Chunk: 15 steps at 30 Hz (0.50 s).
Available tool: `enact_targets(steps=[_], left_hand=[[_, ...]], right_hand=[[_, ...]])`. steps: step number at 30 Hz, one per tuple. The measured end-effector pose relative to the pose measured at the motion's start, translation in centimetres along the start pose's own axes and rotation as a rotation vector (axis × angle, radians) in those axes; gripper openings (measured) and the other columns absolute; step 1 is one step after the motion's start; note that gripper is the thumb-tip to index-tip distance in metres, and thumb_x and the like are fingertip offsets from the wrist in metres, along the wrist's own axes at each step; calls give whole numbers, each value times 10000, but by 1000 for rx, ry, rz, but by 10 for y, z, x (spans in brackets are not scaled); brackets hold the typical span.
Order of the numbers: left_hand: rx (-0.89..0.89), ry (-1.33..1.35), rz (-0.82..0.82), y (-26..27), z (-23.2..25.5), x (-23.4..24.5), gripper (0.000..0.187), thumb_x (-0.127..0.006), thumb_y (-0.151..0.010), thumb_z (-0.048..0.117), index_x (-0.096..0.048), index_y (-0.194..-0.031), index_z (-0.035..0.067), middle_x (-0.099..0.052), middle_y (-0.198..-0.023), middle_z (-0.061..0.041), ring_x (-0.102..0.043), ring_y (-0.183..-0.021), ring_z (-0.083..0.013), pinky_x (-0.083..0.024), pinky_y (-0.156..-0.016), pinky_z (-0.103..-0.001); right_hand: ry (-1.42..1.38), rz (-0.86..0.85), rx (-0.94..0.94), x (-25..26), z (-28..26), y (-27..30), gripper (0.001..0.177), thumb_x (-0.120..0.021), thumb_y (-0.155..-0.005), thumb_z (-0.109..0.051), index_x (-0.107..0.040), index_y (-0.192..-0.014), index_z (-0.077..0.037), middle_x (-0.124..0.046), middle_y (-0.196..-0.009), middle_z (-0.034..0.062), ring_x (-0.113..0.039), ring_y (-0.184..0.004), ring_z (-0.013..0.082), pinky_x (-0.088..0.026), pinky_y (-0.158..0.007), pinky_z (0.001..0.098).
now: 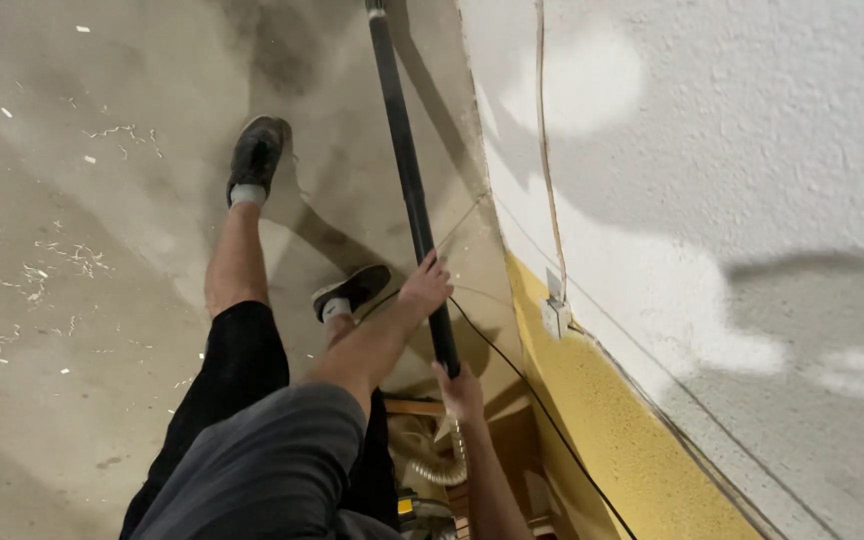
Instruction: Vacuuming sawdust and debris from the workshop floor using a shop vacuum and floor wand attachment
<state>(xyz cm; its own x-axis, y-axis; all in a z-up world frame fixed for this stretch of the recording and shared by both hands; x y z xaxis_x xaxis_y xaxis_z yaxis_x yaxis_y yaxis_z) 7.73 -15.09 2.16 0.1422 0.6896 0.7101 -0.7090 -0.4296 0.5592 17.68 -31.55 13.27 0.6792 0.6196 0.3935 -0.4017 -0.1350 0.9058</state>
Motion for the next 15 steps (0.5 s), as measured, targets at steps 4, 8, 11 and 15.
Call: enact_targets(steps=[4,8,11,15], left_hand=[[-110,13,-104,24,71,-47,397,-502,-1039,288,-548,-1429,230,-435,-1573,-33,-251,-1535,-354,-63,-1266,-628],[-291,35,-269,77,140,-53,488,-630,-983,368,-558,-1460,289,-476,-1545,-40,-202,-1544,-394,33,-1242,-664],[-401,205,-289,102,174,-49,218,-612,-1026,206,-766,-1180,216,-659,-1266,-72,-422,-1348,-381,-61,-1269,-604],[-473,160,-299,124,160,-27,225,-581,-1051,188,-747,-1202,200,-668,-1229,-83,-506,-1257,-335,-121,-1276,-549]], right_hand=[[-31,10,-6,-16,55,50,731,-642,-843,-727,-652,-1224,-103,-741,-1126,179,-706,-1076,380,-550,-876,467],[105,-107,-266,-48,137,90,638,-558,-895,-717,-617,-1161,-139,-758,-1041,97,-716,-949,311,-522,-800,421],[221,-183,-396,-71,194,109,1040,-491,-856,-855,-375,-1561,-100,-568,-1495,91,-586,-1331,303,-521,-1072,437],[219,-169,-401,-64,179,135,997,-473,-850,-847,-418,-1541,-129,-669,-1383,77,-658,-1236,291,-559,-1015,427]])
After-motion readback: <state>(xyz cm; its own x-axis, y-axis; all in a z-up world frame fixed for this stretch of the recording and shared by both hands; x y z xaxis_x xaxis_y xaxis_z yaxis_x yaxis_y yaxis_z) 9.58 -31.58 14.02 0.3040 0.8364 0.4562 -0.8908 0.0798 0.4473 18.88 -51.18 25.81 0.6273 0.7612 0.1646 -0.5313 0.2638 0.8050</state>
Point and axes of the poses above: each hand's wrist, its own y-axis away from the middle knuckle, its own x-axis out of the back of the hand, z = x × y, the point moved 6 cm from there along -y, towards the middle knuckle
